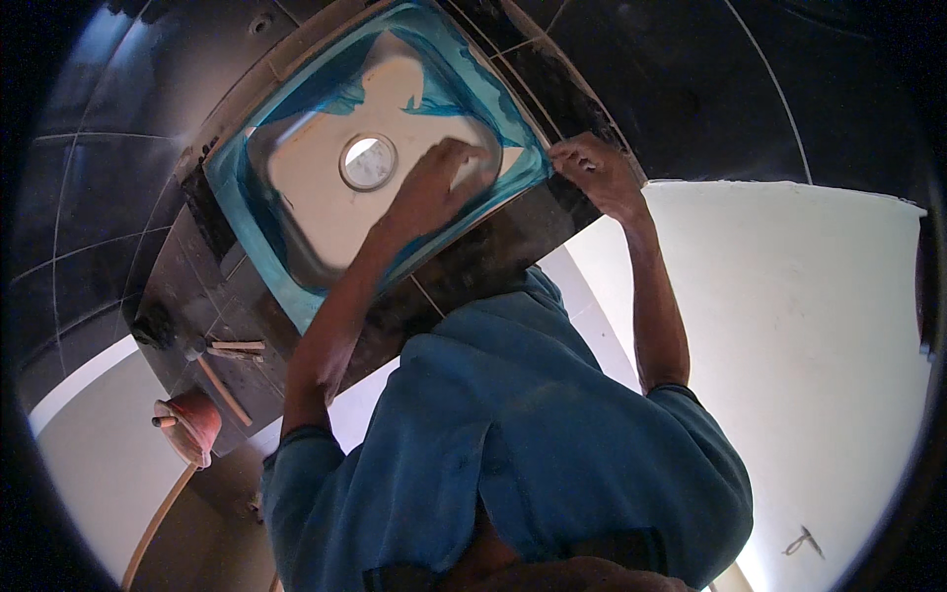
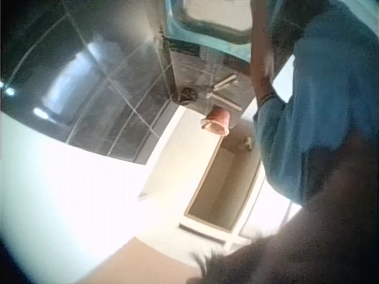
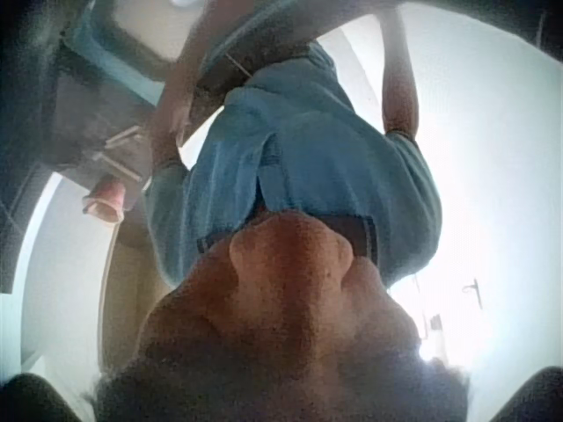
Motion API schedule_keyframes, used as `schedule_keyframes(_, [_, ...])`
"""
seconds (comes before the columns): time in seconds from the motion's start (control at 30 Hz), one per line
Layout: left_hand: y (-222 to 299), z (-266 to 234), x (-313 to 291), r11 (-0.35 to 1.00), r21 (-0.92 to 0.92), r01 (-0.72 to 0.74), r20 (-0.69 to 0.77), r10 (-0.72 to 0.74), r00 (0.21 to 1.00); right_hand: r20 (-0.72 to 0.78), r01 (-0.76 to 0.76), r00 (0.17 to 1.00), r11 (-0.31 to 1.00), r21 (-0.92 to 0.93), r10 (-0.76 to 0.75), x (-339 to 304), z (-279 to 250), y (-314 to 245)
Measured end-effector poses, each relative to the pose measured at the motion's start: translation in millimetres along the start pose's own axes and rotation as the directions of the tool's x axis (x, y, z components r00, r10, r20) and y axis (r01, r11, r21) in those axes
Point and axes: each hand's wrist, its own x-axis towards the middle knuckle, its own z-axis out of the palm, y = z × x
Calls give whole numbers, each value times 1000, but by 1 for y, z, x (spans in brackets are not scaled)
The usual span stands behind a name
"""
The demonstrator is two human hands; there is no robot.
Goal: The person removes blue protective tape from the edges of a stainless steel sink placed on a tiled floor. They peel the tape off by hand, working around the perimeter and corners of the sink.
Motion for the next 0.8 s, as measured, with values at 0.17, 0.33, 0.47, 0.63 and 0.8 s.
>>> schedule_keyframes(0.17, [29,38,-20,996,82,-20,-72,26,997,166,252,960,953,-168,-225,-10,-7,3])
schedule_keyframes(0.33, [32,56,-8,992,126,9,-144,9,990,224,428,895,886,-179,-387,10,-7,22])
schedule_keyframes(0.47, [34,59,-5,975,222,-20,-164,58,985,173,408,903,911,-52,-394,12,-6,27])
schedule_keyframes(0.63, [36,69,5,939,333,-87,-244,175,954,90,114,989,991,66,-119,12,3,23])
schedule_keyframes(0.8, [35,79,14,916,394,-77,-243,184,952,71,-61,996,996,62,56,15,10,13])
